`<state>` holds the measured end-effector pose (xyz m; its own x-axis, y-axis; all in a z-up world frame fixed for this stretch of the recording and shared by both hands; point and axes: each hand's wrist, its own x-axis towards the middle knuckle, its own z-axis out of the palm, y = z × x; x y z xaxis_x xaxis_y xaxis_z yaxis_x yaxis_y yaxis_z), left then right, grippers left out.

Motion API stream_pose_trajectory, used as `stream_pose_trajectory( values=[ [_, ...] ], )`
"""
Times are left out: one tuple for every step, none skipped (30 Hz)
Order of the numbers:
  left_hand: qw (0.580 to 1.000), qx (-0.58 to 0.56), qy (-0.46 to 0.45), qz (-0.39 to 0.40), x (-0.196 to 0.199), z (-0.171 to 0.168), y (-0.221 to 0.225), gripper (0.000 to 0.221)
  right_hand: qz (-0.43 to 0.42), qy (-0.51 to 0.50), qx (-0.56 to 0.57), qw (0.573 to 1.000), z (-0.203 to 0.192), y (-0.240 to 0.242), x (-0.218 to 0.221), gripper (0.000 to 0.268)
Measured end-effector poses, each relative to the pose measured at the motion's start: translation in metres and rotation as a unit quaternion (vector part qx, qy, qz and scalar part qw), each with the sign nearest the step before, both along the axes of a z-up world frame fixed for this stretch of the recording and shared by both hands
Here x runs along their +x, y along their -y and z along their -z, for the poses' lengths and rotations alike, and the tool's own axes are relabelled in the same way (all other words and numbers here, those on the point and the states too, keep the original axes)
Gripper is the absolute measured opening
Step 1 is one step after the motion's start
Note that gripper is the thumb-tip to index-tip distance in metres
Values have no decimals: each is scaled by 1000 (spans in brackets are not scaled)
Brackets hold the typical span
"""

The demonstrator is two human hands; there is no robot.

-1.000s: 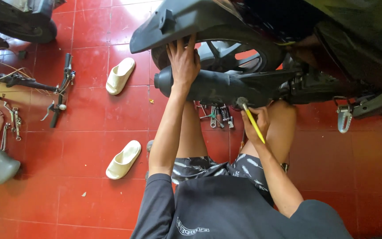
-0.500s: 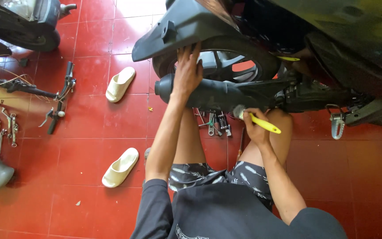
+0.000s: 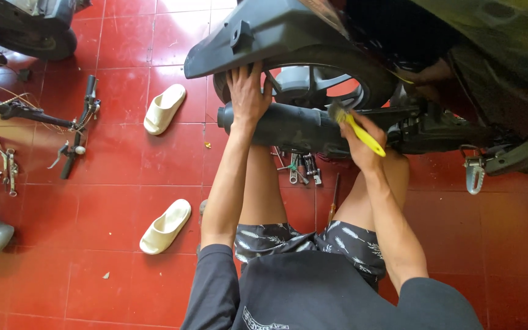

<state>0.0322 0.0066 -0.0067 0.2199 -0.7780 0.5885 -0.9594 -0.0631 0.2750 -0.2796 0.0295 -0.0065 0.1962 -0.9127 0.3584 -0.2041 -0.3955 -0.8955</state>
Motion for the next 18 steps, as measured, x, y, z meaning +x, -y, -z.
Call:
stream_pose_trajectory(
  values=[
    [1000,1,-1,-1,-4,-2,-1,63,-1,-1,1,1000,-9,5,8,37],
    [1000,3,3,-6,-6,-5,0,63,27,-48,-52,997,-18,12,17,36],
    [1000,4,7,-11,-9,-8,0,62,54,-95,-105,989,-28,18,25,34],
    [1000,6,6,-13,-10,-11,-1,62,51,-96,-103,989,-25,29,33,34],
    [1000,7,3,-20,-12,-14,-2,61,31,-115,-130,984,-22,39,40,29],
    [1000,10,-1,-24,-16,-15,-3,60,12,-135,-155,979,-17,49,46,24],
    [1000,13,-3,-24,-16,-14,-5,60,11,-137,-152,979,-14,57,52,24],
    [1000,18,-9,-20,-16,-15,-4,60,0,-144,-194,970,-12,67,59,26],
    [999,23,-16,-16,-16,-16,-3,61,-12,-151,-235,960,-11,76,66,29],
    [999,24,-16,-17,-14,-17,-3,61,-13,-150,-235,960,-7,84,73,29],
    [999,27,-15,-20,-14,-17,-2,61,-2,-156,-223,962,-3,93,80,22],
    [999,33,-14,-19,-15,-16,-2,60,12,-163,-210,964,2,98,84,15],
    [999,35,-16,-18,-16,-17,-4,60,12,-165,-207,964,4,97,85,15],
    [999,32,-11,-21,-17,-18,-3,60,25,-136,-186,973,4,97,85,11],
    [999,28,-6,-24,-18,-20,-3,59,39,-107,-166,980,5,98,86,10],
    [999,29,-7,-23,-18,-20,-3,59,40,-108,-164,980,7,94,82,10],
    [999,33,-8,-24,-19,-20,-4,59,20,-120,-157,980,8,91,77,13],
    [999,35,-7,-27,-18,-21,-3,59,-1,-131,-151,980,9,89,75,16]
  ],
)
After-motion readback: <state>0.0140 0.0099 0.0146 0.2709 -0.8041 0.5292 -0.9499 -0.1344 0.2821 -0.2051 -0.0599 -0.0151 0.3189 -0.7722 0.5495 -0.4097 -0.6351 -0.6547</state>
